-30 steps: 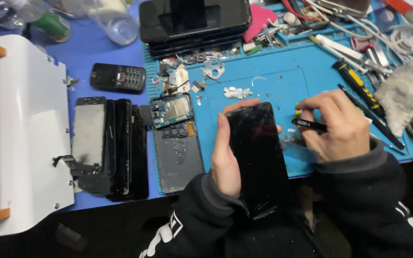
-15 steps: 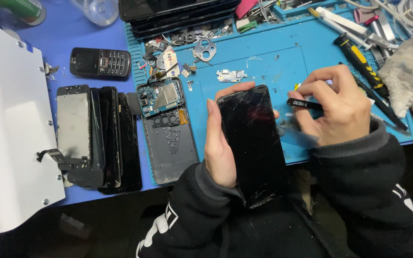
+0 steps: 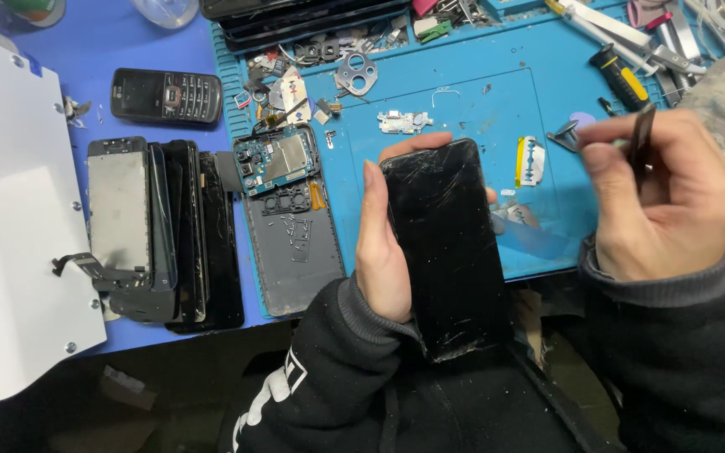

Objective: The recorder is prying off the broken screen of a smartphone using a plastic pick and a metal tool while working at a workbench.

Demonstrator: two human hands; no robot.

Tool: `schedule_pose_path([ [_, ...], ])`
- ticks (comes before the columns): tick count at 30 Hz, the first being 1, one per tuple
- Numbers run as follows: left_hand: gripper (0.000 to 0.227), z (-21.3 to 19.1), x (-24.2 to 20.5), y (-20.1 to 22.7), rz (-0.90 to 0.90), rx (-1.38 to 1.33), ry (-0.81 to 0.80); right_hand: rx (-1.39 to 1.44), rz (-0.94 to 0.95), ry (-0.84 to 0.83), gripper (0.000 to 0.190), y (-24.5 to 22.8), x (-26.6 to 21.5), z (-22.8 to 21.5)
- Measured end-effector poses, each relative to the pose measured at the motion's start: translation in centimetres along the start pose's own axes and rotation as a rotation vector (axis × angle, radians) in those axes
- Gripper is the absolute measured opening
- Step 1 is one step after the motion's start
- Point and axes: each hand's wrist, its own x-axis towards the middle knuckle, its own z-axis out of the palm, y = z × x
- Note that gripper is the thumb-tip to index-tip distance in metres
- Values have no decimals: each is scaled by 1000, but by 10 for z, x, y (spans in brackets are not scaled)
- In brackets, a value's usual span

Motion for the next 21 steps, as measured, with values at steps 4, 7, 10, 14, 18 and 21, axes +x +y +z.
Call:
schedule_pose_path([
  [4,62,-1,1,2,-28,-6,-55,82,-37,66,19,16,-14,7],
  [7,63,0,3,5,-100,-61,-21,241,-78,192,35,17,-18,17],
  [10,63,-1,3,6,-131,-99,-45,339,-86,284,43,24,-26,22],
  [14,65,-3,4,5,-148,-121,-45,365,-67,324,44,46,-31,17],
  [18,66,-3,4,4,-141,-75,-22,355,-37,175,41,16,-20,23],
  [21,64,-5,2,-1,-106,-94,-44,307,87,150,17,-4,-15,27],
])
